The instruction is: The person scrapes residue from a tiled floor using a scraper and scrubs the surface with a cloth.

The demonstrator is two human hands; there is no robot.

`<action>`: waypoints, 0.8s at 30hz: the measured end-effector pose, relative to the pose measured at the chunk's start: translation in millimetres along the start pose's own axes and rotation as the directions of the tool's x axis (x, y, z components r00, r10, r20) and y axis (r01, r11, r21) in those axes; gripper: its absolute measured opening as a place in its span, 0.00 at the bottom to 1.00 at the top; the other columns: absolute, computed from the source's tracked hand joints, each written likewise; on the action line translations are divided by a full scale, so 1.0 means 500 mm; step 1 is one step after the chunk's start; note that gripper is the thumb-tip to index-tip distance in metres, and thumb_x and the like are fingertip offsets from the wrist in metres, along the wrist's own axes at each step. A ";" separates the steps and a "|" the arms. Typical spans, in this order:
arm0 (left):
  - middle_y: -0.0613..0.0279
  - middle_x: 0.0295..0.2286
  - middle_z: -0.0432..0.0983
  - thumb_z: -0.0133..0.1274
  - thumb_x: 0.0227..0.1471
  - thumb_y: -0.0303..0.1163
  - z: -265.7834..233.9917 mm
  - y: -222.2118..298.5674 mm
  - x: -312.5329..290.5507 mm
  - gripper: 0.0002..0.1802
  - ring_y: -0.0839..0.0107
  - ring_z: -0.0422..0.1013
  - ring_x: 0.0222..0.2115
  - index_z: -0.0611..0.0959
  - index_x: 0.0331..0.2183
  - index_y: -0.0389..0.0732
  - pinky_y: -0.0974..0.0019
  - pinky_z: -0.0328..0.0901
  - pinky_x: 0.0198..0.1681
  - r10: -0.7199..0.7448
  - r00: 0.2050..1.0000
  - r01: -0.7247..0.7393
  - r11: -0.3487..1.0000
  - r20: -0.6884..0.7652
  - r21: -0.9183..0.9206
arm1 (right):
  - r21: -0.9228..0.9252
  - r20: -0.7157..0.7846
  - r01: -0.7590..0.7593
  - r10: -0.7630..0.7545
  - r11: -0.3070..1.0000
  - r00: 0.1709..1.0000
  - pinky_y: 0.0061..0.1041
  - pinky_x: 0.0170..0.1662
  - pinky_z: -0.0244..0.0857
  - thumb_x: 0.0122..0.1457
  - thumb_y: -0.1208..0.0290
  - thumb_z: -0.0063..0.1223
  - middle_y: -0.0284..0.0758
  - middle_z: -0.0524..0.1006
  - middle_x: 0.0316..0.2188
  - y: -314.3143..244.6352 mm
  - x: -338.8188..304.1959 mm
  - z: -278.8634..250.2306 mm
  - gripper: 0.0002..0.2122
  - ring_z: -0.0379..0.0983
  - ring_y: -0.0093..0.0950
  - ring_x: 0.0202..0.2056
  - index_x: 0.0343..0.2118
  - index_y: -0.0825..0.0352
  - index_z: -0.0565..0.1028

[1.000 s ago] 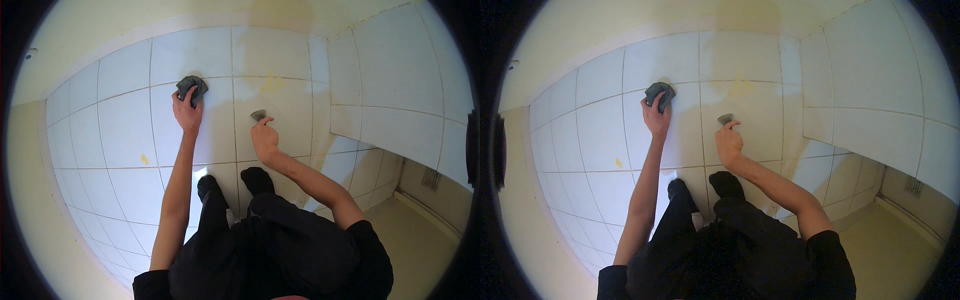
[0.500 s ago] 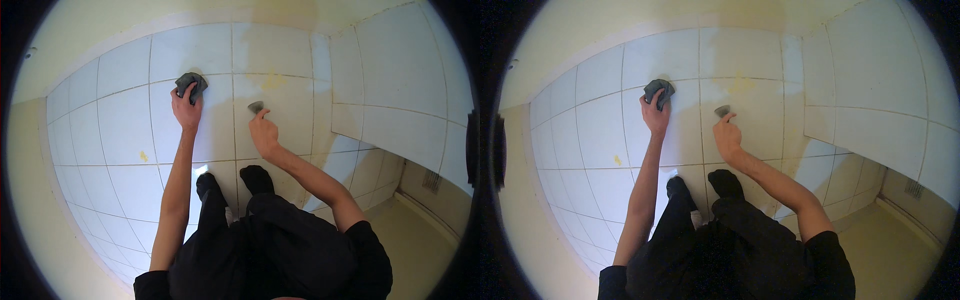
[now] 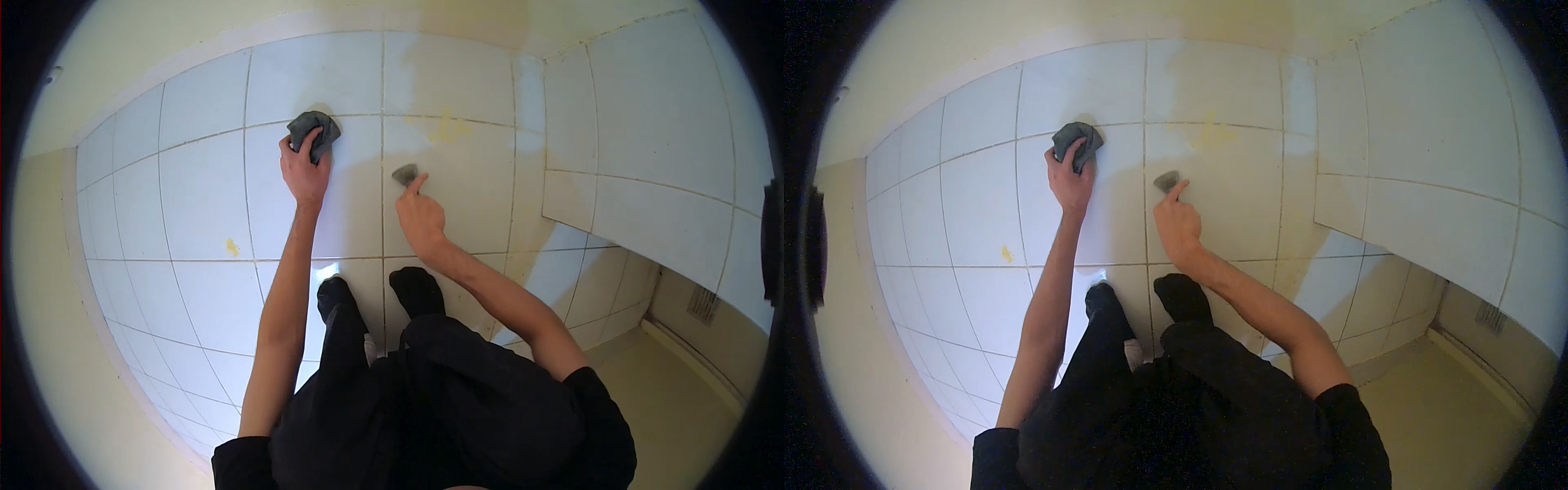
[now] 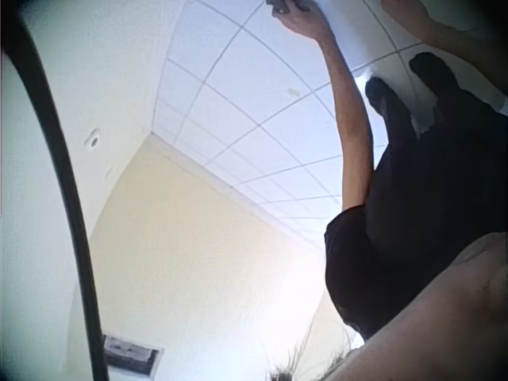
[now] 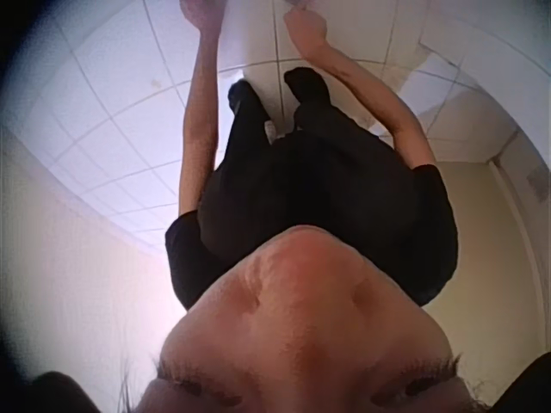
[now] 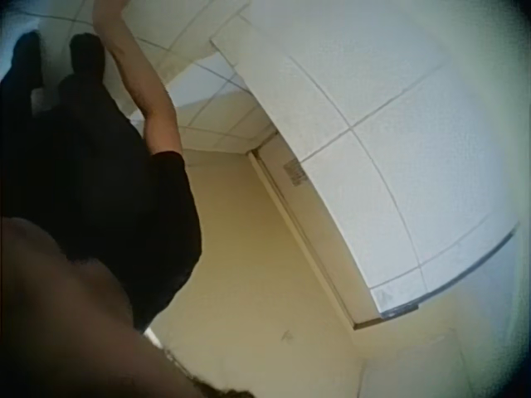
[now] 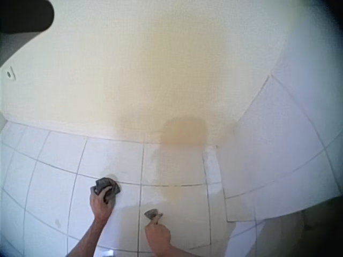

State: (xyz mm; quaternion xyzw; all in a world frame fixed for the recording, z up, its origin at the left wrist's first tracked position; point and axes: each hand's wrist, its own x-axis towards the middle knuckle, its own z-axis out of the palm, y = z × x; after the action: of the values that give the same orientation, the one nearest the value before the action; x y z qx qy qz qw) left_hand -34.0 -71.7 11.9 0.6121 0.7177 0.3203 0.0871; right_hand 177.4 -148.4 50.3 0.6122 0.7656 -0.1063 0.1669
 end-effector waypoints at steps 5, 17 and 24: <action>0.53 0.44 0.68 0.60 0.41 0.27 0.017 0.000 0.001 0.25 0.51 0.70 0.42 0.84 0.45 0.58 0.53 0.66 0.46 0.012 1.000 -0.013 0.999 -0.026 -0.045 | 0.018 -0.043 -0.217 0.218 0.976 0.975 0.24 0.17 0.70 0.50 0.75 0.57 0.34 0.77 0.15 -0.076 0.003 0.010 0.31 0.77 0.23 0.17 0.54 0.92 0.63; 0.55 0.45 0.68 0.62 0.41 0.28 0.013 -0.002 0.001 0.25 0.52 0.70 0.43 0.84 0.45 0.59 0.54 0.66 0.47 -0.011 1.000 0.011 0.999 -0.014 -0.042 | -0.135 0.105 -0.099 0.114 0.986 0.988 0.22 0.17 0.70 0.49 0.75 0.58 0.41 0.81 0.24 -0.070 0.016 0.007 0.27 0.78 0.23 0.20 0.50 0.89 0.69; 0.55 0.45 0.68 0.62 0.41 0.28 0.012 0.004 -0.002 0.25 0.52 0.70 0.43 0.84 0.45 0.59 0.54 0.66 0.47 -0.022 1.000 0.021 0.999 -0.015 -0.045 | -0.130 -0.088 -0.050 0.038 0.990 0.995 0.21 0.18 0.70 0.49 0.74 0.58 0.38 0.80 0.20 -0.065 0.037 -0.003 0.28 0.78 0.22 0.19 0.51 0.90 0.68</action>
State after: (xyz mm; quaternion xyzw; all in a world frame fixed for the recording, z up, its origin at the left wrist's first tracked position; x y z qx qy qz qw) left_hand -29.1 -70.5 7.8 0.5997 0.7177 0.3399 0.0987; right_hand 141.9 -138.7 43.2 0.6205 0.7637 -0.0253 0.1766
